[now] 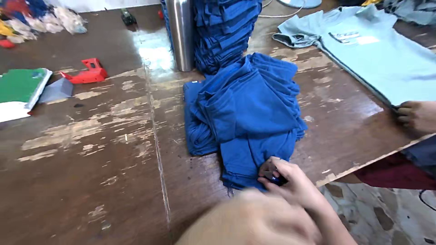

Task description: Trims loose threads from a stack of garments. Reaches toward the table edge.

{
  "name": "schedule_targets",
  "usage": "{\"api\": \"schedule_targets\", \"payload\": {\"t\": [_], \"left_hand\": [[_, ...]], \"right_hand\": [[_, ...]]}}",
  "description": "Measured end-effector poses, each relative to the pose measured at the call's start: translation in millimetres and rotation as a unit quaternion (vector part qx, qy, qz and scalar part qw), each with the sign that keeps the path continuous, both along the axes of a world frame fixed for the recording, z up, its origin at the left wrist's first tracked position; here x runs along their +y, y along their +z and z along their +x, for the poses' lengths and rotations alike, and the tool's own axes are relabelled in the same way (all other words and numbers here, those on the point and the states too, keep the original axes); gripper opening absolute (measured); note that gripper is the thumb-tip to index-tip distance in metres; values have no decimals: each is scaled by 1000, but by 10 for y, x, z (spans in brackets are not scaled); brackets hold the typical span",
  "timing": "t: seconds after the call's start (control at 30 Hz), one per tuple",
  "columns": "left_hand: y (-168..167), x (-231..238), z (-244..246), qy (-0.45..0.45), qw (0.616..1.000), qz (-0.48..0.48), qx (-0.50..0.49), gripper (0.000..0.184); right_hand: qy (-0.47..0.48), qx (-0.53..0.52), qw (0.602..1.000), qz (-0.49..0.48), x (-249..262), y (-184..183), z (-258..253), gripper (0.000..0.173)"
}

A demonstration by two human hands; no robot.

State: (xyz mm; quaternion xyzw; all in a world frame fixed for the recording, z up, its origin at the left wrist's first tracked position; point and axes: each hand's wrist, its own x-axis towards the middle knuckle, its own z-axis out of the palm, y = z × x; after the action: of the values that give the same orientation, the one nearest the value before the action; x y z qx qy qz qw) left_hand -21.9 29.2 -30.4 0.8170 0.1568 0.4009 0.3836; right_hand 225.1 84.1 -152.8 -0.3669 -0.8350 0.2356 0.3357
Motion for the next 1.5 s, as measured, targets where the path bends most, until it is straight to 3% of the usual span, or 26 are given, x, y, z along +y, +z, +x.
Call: {"api": "schedule_targets", "payload": {"t": [0.07, 0.13, 0.3, 0.4, 0.57, 0.63, 0.7, 0.8, 0.9, 1.0, 1.13, 1.23, 1.3, 1.37, 1.43, 1.5], "left_hand": [[-339, 171, -30, 212, 962, 2, 171, 30], [-648, 272, 57, 326, 902, -29, 281, 28], [-884, 229, 193, 353, 900, -84, 240, 20], [-856, 133, 159, 306, 917, -98, 236, 18], [-668, 152, -153, 209, 932, -82, 285, 19], [-391, 322, -359, 287, 919, 1, 271, 25], [-130, 621, -562, 399, 881, 71, 244, 25], [-21, 1145, -769, 484, 846, 66, 214, 31], [-189, 1483, -862, 468, 860, 7, 203, 37], [-348, 1551, -860, 473, 860, 8, 194, 35], [-327, 1402, -914, 511, 839, 65, 174, 26], [-179, 1124, -1001, 487, 846, 74, 205, 24], [-129, 866, -1054, 412, 878, 60, 235, 26], [-171, 582, -1076, 265, 931, 4, 250, 30], [-232, 326, -945, 137, 958, -37, 250, 33], [-343, 134, -643, 135, 966, -33, 220, 39]], "right_hand": [[15, 39, 999, -17, 3, -10, 10, 17], [35, 83, 995, -47, 22, -28, 23, 13], [6, 8, 1000, -27, -5, -46, -1, 14], [12, -24, 1000, -6, -89, -8, -37, 9], [82, 36, 995, -47, -231, 1, -12, 9], [82, 49, 994, -52, -223, -39, -14, 10], [78, 66, 993, -57, -193, -82, -26, 11], [71, 71, 994, -49, -178, -115, -61, 10], [62, 76, 994, -42, -193, -125, -72, 10], [59, 87, 994, -41, -204, -147, -64, 11], [56, 94, 993, -35, -204, -165, -65, 11], [61, 125, 989, -50, -207, -168, -50, 11], [69, 162, 982, -69, -218, -147, -38, 11], [77, 187, 977, -76, -236, -88, -40, 12], [77, 198, 975, -65, -259, 14, -57, 12], [76, 193, 977, -42, -287, 157, -96, 13]]}}
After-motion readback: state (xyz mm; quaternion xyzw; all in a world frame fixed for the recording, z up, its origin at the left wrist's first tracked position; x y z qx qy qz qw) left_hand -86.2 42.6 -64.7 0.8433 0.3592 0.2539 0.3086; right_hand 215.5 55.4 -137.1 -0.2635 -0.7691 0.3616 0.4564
